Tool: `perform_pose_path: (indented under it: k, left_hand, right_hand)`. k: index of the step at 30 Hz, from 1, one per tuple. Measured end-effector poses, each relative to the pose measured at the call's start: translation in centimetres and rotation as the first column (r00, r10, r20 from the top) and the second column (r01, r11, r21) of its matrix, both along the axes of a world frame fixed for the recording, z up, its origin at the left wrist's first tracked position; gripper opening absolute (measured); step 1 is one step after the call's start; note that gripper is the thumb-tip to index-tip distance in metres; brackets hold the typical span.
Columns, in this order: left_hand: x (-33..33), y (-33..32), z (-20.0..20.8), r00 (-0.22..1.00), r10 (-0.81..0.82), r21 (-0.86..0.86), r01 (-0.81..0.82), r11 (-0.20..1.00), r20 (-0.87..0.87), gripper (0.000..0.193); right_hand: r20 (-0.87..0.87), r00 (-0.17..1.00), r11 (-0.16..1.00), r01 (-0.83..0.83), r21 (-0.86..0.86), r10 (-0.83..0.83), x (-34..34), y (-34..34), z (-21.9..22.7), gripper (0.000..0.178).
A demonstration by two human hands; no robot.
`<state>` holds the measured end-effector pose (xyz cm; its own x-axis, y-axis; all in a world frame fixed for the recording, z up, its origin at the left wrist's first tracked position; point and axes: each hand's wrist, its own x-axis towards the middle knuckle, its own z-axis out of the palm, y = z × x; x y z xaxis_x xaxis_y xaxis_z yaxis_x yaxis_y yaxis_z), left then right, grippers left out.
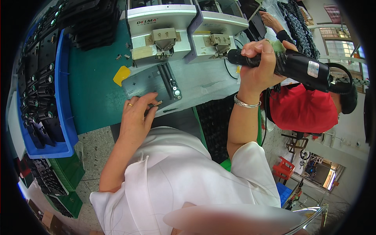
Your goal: The person assembles plastic housings for electronic components by driving screws into them with an electric screwdriver.
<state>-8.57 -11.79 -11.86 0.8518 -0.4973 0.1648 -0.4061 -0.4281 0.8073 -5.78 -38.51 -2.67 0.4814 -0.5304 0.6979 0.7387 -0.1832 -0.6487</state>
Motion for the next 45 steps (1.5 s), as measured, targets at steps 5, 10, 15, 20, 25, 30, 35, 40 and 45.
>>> perform_pose_path:
  k: [5,10,15,20,25,30,35,40,45]
  left_hand:
    - [0.1,0.1,0.0,0.999,-0.019,0.003,0.019,1.000,0.033,0.037]
    - [0.2,0.1,0.2,1.000,0.002,-0.019,-0.001,1.000,0.030,0.037]
    - [0.7,-1.4,1.6,0.980,0.066,-0.205,-0.026,0.979,0.189,0.045]
    - [1.6,-2.3,2.5,0.938,0.048,-0.233,0.036,0.972,0.343,0.039]
    - [1.0,-1.4,1.8,0.930,0.074,-0.217,0.007,0.976,0.360,0.026]
    - [0.7,-0.6,1.9,0.938,0.053,-0.172,0.007,0.985,0.342,0.021]
    - [0.5,0.2,2.2,0.947,0.002,-0.086,0.027,0.996,0.320,0.017]
    - [0.3,0.4,1.7,0.956,0.015,-0.089,0.012,0.996,0.294,0.017]
    - [0.2,0.5,1.4,0.962,0.010,-0.089,0.015,0.996,0.274,0.016]
  right_hand:
    - [0.045,0.999,1.000,0.022,0.008,-0.022,0.1,0.4,0.2,0.042]
    - [0.038,0.999,0.996,-0.023,0.085,0.020,-0.5,0.8,0.3,0.043]
    - [0.047,0.928,0.857,-0.359,0.371,0.368,-2.9,3.6,1.1,0.027]
    - [-0.022,0.876,0.811,-0.435,0.392,0.481,-4.0,6.4,0.3,0.039]
    - [-0.034,0.847,0.793,-0.481,0.374,0.530,-4.0,7.7,-0.3,0.042]
    - [-0.046,0.832,0.788,-0.504,0.353,0.553,-4.1,8.7,-0.2,0.045]
    - [-0.166,0.827,0.837,-0.497,0.230,0.537,-4.3,10.4,0.0,0.053]
    - [-0.151,0.814,0.823,-0.529,0.208,0.561,-4.7,9.9,-1.3,0.055]
    - [-0.162,0.819,0.824,-0.501,0.265,0.551,-4.6,9.9,-1.4,0.055]
